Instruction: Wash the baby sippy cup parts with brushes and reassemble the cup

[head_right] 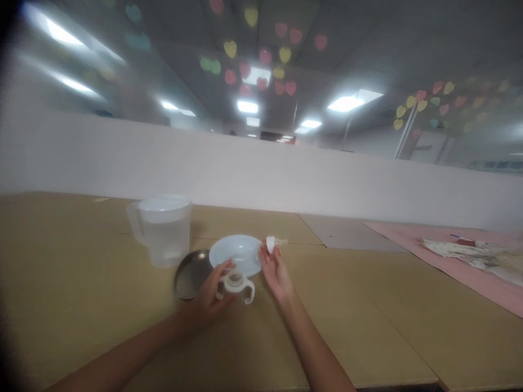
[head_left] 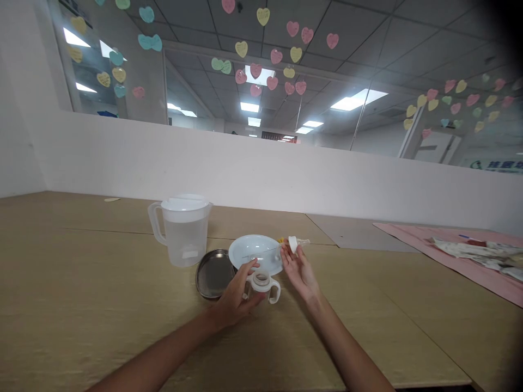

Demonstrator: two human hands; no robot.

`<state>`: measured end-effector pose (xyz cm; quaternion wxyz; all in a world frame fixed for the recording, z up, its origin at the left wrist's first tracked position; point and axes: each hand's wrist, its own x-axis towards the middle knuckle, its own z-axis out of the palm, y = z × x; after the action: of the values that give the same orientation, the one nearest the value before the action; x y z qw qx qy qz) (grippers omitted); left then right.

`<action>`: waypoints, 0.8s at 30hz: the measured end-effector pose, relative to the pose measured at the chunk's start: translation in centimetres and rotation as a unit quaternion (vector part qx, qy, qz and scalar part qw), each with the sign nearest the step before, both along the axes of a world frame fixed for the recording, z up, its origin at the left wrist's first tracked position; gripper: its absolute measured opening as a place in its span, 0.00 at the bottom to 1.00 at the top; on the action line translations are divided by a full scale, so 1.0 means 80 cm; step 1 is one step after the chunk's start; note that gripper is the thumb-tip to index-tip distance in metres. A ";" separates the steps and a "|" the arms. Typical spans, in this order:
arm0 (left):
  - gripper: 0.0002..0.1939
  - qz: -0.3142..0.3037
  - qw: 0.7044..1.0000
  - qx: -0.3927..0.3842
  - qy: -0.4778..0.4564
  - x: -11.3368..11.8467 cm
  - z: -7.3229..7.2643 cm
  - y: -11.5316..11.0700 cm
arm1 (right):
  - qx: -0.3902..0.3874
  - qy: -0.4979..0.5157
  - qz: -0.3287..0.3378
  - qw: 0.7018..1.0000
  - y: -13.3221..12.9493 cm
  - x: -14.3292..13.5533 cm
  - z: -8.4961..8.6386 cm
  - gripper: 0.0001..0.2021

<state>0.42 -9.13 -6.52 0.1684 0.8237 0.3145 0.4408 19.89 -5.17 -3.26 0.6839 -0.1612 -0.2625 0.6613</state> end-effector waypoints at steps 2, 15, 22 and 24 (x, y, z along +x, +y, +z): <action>0.31 -0.003 1.000 0.004 0.007 -0.001 0.003 -0.001 | 0.004 -0.028 -0.027 0.999 0.006 0.002 -0.005 0.07; 0.28 -0.008 0.999 0.026 0.016 -0.001 0.010 -0.006 | 0.136 -0.449 -0.249 0.847 0.012 -0.012 -0.033 0.21; 0.27 -0.014 0.999 0.032 0.026 -0.001 0.014 -0.006 | 0.194 -0.588 -0.277 0.735 0.007 -0.010 -0.036 0.19; 0.26 -0.016 0.999 0.033 0.027 -0.001 0.014 -0.006 | 0.206 -0.610 -0.274 0.714 0.005 -0.010 -0.034 0.18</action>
<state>0.37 -9.59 -5.41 0.1401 0.8452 0.2911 0.4259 19.08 -4.79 -5.97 0.5424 -0.4499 -0.6970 0.1326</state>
